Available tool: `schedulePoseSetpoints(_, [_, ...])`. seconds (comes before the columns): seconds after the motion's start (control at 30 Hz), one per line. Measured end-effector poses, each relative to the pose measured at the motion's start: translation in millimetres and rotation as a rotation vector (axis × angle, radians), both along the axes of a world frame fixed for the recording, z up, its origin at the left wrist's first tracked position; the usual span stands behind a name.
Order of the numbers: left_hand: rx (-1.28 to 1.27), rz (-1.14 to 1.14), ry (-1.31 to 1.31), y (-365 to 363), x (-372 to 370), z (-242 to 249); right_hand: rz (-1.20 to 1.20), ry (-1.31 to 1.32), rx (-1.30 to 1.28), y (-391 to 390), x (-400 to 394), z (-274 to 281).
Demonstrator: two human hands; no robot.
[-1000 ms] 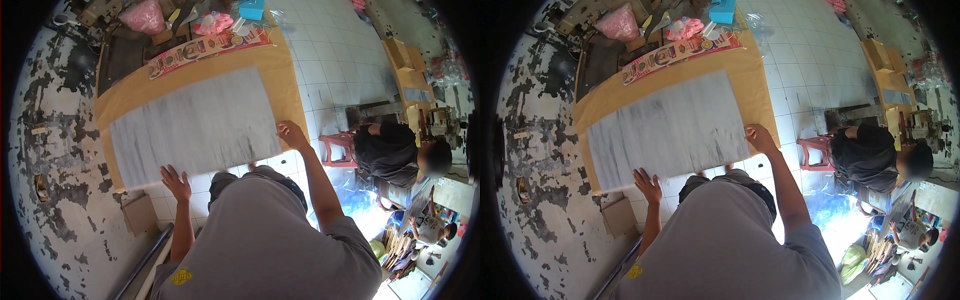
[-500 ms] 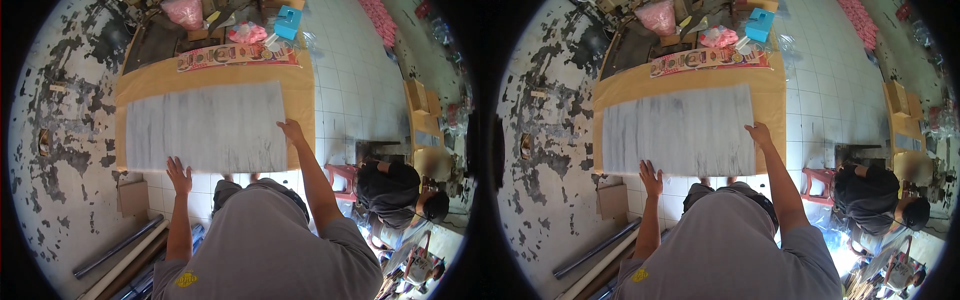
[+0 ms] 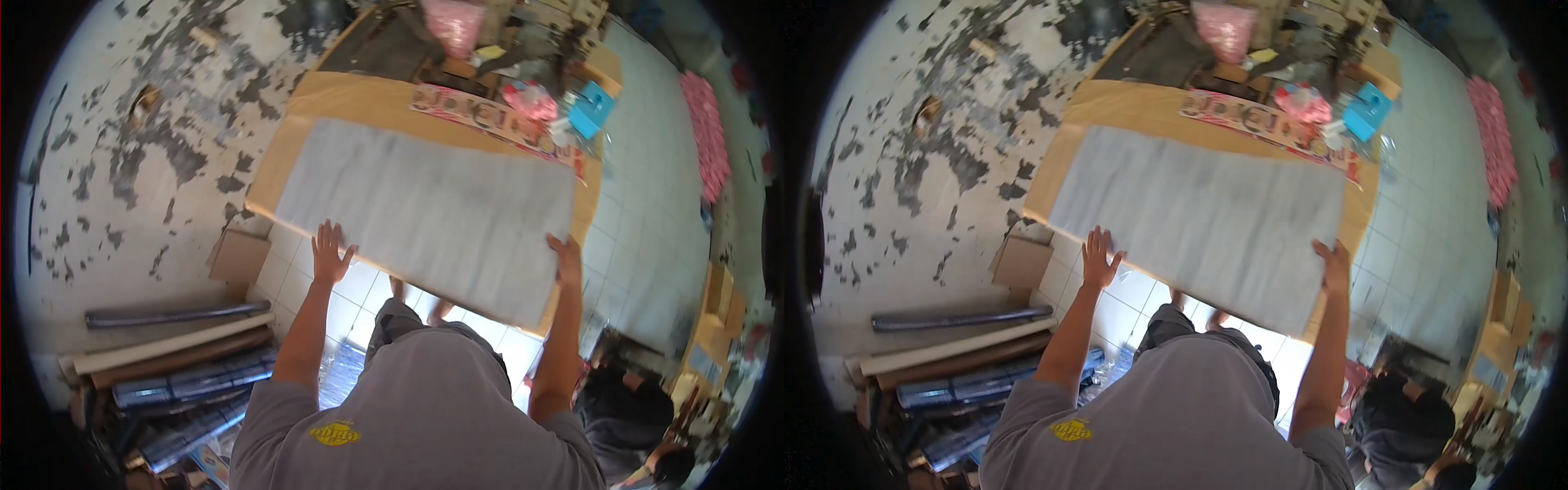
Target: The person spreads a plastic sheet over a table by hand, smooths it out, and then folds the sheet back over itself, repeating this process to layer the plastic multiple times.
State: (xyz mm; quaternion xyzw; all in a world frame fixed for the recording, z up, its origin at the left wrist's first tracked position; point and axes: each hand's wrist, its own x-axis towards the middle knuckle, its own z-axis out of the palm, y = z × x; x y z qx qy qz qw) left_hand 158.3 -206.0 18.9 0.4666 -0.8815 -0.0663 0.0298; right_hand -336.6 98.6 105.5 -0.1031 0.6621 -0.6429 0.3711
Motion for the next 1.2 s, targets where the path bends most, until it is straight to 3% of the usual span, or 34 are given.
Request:
schedulePoseSetpoints(0.27, [0.148,-0.135,-0.006,-26,11,37,-0.118,0.189,0.033,57,-14,127])
schedulePoseSetpoints(0.4, [0.170,-0.253,0.122,1,-7,22,-0.203,0.338,-0.015,112,-38,170])
schedulePoseSetpoints(0.53, [0.199,-0.248,0.157,38,-33,14,-0.273,0.374,-0.031,120,-15,266])
schedulePoseSetpoints(0.7, [0.269,-0.307,0.329,77,-54,-3,-0.442,0.657,0.024,153,0,340])
schedulePoseSetpoints(0.73, [0.239,-0.310,0.483,86,-59,-4,-0.462,0.689,0.015,154,9,353])
schedulePoseSetpoints(0.83, [0.289,-0.310,0.491,105,-64,-15,-0.513,0.789,0.004,154,28,385])
schedulePoseSetpoints(0.87, [0.249,-0.282,0.681,116,-64,-20,-0.517,0.817,0.002,152,33,395])
schedulePoseSetpoints(1.2, [0.358,-0.304,0.801,189,-132,-16,-0.391,0.991,-0.202,53,91,461])
